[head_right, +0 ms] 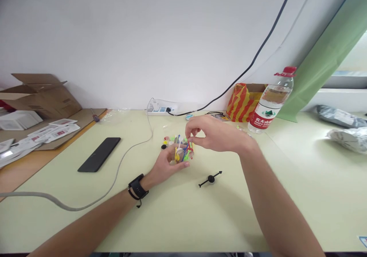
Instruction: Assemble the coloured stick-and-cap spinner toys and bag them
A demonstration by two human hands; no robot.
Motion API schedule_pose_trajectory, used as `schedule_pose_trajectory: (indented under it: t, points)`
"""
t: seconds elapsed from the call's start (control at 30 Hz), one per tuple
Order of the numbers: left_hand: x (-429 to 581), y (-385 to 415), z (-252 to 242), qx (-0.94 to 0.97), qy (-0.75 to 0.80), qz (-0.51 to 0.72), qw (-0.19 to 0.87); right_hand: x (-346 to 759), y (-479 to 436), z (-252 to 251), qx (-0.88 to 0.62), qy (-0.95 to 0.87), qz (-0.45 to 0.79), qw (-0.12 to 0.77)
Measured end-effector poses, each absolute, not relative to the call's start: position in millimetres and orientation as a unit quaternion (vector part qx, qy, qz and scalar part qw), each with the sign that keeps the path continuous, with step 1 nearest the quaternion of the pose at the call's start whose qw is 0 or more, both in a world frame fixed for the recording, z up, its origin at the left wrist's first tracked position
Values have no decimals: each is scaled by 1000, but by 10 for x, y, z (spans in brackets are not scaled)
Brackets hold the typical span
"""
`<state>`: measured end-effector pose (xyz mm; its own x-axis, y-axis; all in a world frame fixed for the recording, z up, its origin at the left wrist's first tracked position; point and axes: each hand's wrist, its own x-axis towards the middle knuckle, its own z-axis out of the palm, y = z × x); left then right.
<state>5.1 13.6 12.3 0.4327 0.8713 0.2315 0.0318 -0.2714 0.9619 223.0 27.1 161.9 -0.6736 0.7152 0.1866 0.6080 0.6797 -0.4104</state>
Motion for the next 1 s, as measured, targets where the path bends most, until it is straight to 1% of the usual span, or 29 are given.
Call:
schedule_pose_trajectory:
  t: [0.13, 0.17, 0.33, 0.4, 0.47, 0.53, 0.7, 0.9, 1.0]
  points:
    - [43, 127, 146, 707, 326, 394, 489, 2221, 257, 1636, -337, -897, 179, 222]
    - [38, 135, 140, 707, 325, 395, 488, 2217, 246, 1644, -332, -898, 180, 224]
    - [25, 184, 95, 683, 304, 431, 505, 2214, 190, 1684, -327, -907, 169, 206]
    - [30, 189, 85, 678, 296, 421, 525, 2211, 183, 1688, -325, -910, 171, 192]
    - [34, 185, 84, 679, 295, 403, 538, 2210, 188, 1680, -326, -915, 179, 159]
    - [31, 172, 90, 684, 304, 405, 525, 2216, 201, 1666, -347, -909, 171, 157]
    - [-3, 143, 102, 708, 328, 438, 447, 2273, 228, 1661, -372, -893, 156, 202]
    - [15, 152, 31, 723, 336, 380, 468, 2323, 196, 1715, -377, -892, 154, 198]
    - [9, 156, 33, 733, 323, 422, 425, 2363, 120, 1800, -382, -892, 143, 195]
